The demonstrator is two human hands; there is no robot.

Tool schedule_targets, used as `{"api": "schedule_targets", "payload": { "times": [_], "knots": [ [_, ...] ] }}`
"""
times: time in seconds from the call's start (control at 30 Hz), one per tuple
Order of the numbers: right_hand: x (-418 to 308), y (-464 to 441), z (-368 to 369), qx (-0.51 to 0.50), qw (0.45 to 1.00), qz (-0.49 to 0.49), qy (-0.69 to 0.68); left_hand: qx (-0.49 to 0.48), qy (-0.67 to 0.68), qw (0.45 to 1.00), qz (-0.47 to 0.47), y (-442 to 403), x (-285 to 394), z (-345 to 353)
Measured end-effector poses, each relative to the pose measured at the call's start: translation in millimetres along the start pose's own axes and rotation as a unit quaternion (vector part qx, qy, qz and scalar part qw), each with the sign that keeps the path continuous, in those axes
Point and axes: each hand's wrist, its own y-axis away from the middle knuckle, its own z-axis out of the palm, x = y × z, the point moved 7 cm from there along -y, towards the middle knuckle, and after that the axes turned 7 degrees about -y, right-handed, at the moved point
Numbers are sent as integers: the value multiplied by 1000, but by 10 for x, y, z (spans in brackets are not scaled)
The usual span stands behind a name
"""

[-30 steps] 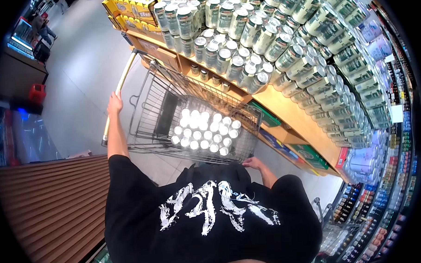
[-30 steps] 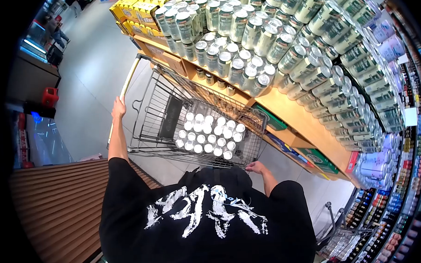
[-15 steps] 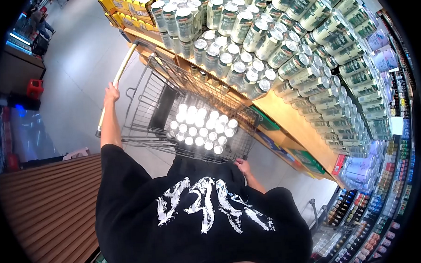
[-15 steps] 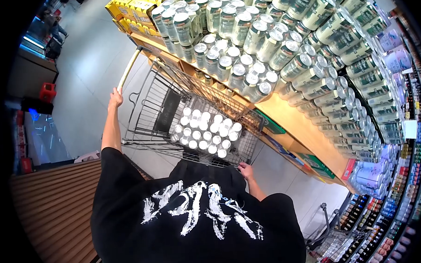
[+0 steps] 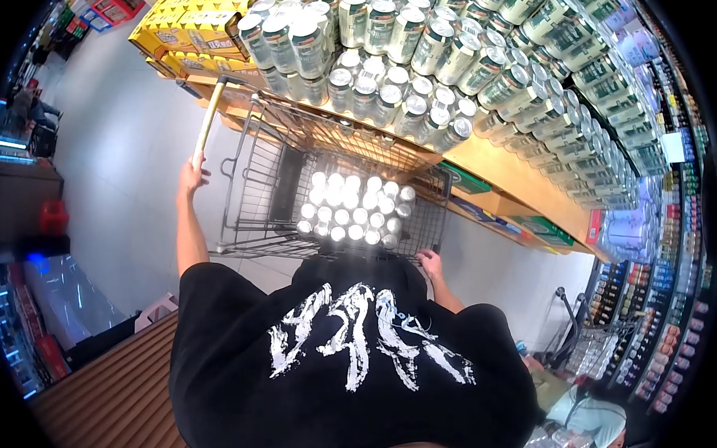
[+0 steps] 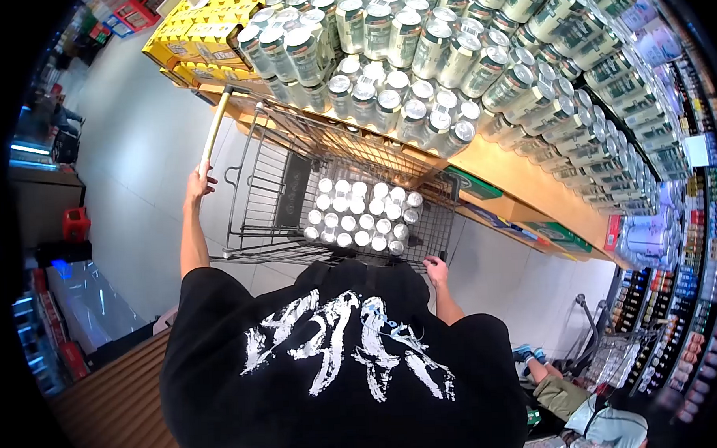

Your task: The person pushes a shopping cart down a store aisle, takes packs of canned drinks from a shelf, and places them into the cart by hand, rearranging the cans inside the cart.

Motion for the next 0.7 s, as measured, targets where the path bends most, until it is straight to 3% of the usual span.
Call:
{"api": "schedule_targets", "payload": {
  "times": [0.17,0.2,0.3,0.37,0.43,0.57,0.7],
  "knots": [
    [4,-32,124,18,1000,-19,10,45,-19,997,57,23,-2,-106],
    [-47,10,121,35,996,-7,85,48,-23,997,63,21,3,-106],
    [-290,74,91,134,984,24,116,67,-68,992,79,53,55,-102],
    [-557,-31,33,203,978,11,43,87,-142,982,86,72,72,-98],
    [-1439,160,-144,307,934,-155,95,94,-193,975,62,116,89,-80],
    [-2670,-25,-594,305,908,-253,-137,158,-275,947,44,299,245,-129],
    [-3547,-706,-1010,281,927,-213,-126,192,-302,933,46,469,388,-136]
  ]
}}
